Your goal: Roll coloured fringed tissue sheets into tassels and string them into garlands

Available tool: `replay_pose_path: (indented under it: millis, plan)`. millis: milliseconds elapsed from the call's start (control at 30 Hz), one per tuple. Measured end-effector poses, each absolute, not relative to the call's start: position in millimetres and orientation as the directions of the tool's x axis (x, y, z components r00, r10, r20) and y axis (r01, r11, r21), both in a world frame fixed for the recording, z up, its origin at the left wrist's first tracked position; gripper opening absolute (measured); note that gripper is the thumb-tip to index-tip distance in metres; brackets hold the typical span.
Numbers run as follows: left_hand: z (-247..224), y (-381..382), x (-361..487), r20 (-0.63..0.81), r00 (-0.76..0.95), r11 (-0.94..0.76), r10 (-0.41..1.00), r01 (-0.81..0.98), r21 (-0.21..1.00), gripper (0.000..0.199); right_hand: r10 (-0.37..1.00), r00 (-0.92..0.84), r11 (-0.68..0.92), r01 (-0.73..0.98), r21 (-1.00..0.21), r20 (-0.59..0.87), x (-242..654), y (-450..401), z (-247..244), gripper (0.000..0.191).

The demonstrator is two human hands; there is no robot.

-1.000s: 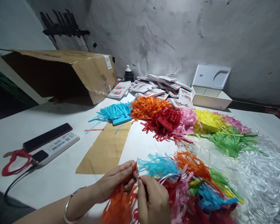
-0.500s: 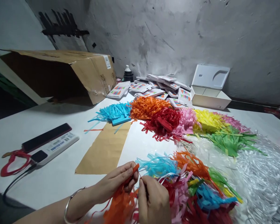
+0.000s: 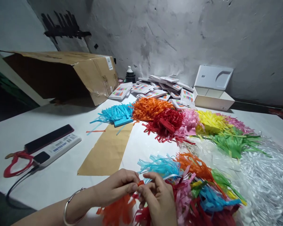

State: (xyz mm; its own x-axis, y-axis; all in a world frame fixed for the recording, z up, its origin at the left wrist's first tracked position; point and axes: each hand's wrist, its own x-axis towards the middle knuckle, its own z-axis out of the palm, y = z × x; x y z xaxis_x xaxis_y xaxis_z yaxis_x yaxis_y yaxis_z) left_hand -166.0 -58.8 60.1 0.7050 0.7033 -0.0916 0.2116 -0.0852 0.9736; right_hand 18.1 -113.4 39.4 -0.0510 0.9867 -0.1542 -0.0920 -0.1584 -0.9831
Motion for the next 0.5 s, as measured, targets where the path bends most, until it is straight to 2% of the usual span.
replay_pose_path:
  millis: [67,167,267,333,367,433,500]
  plan:
    - [58.6,-58.2,-165.6,-0.055,0.68,-0.086,0.731,0.171,0.981,0.049,0.98,-0.097,-0.189,-0.163,-0.968,-0.175,17.3,-113.7,39.0,0.039]
    - [55.2,-58.6,-163.5,0.068,0.572,-0.158,0.818,0.108,0.982,0.04,0.985,-0.109,-0.148,-0.11,-0.983,-0.136,15.6,-114.5,35.2,0.038]
    - [50.7,-61.0,-159.4,0.161,0.49,-0.216,0.857,0.058,0.975,0.035,0.997,-0.065,-0.028,0.053,-0.998,-0.031,13.2,-114.0,30.4,0.034]
    - [48.8,-61.6,-156.4,0.185,0.442,-0.223,0.878,0.037,0.974,0.034,0.992,-0.063,0.122,0.226,-0.967,0.11,13.8,-112.5,28.3,0.027]
    - [48.9,-60.6,-155.3,0.172,0.413,-0.191,0.894,0.004,0.982,0.033,0.978,-0.074,0.208,0.323,-0.923,0.194,15.7,-111.4,27.6,0.023]
    - [52.0,-55.3,-154.8,0.071,0.363,-0.02,0.929,-0.141,0.99,0.032,0.933,-0.088,0.342,0.514,-0.787,0.348,23.6,-109.1,26.2,0.018]
    - [60.0,-45.2,-158.0,-0.076,0.342,0.201,0.936,-0.345,0.917,0.029,0.887,-0.089,0.389,0.671,-0.631,0.453,37.9,-106.6,24.3,0.015]
